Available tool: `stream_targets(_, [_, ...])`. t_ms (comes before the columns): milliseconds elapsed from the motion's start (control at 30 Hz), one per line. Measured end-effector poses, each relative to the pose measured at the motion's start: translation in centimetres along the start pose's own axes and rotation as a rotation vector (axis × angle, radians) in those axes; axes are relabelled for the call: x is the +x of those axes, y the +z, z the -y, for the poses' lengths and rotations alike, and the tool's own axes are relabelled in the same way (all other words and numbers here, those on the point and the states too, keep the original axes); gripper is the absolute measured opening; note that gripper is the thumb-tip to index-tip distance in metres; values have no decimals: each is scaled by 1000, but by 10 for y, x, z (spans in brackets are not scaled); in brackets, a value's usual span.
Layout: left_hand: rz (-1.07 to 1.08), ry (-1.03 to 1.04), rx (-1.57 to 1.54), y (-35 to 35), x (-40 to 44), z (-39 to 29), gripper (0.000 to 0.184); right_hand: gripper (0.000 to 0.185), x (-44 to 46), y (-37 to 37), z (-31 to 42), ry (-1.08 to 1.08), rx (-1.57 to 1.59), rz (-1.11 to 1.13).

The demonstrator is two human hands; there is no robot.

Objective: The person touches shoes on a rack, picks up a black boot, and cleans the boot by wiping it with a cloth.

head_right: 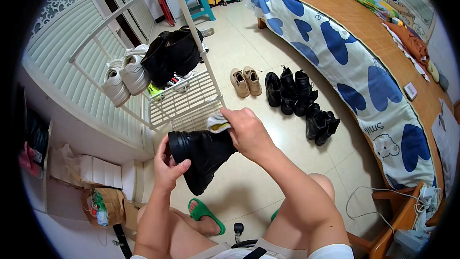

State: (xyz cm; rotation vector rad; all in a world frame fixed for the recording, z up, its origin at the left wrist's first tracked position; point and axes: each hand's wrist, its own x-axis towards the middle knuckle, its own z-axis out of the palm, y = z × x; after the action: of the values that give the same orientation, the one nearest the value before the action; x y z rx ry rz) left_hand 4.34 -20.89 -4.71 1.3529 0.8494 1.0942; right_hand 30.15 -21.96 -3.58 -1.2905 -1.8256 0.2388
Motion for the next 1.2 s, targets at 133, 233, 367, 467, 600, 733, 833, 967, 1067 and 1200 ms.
stream_targets(133, [-23, -60, -27, 1, 0, 3, 94, 60, 4, 3, 26, -161, 71, -61])
stream_targets(233, [-16, 10, -20, -2, -1, 16, 95, 74, -4, 12, 55, -285, -41, 84])
stream_targets(367, [-80, -59, -144, -6, 0, 3, 82, 75, -3, 15, 19, -256, -109, 123])
stream_targets(467, [-54, -73, -144, -2, 2, -10, 59, 71, -4, 5, -8, -184, -147, 146])
stream_targets(600, [-40, -113, -174, -3, 4, -10, 59, 71, -2, -2, -3, -121, -124, 7])
stream_targets(733, [-42, -110, -205, 4, 5, -11, 61, 71, 6, 6, 28, -335, -19, -180])
stream_targets(833, [-26, -40, -272, 2, 6, 9, 65, 63, 2, 28, 45, -340, -60, -69])
stream_targets(967, [-156, -30, -291, -1, 8, 18, 61, 56, -7, 41, 50, -332, -68, -49])
stream_targets(1067, [-205, -113, -335, -1, 12, 2, 47, 40, -21, 42, 51, -447, -88, -32])
stream_targets(1200, [-199, -152, -293, 1, 13, -7, 44, 45, -22, 43, 45, -461, -72, -39])
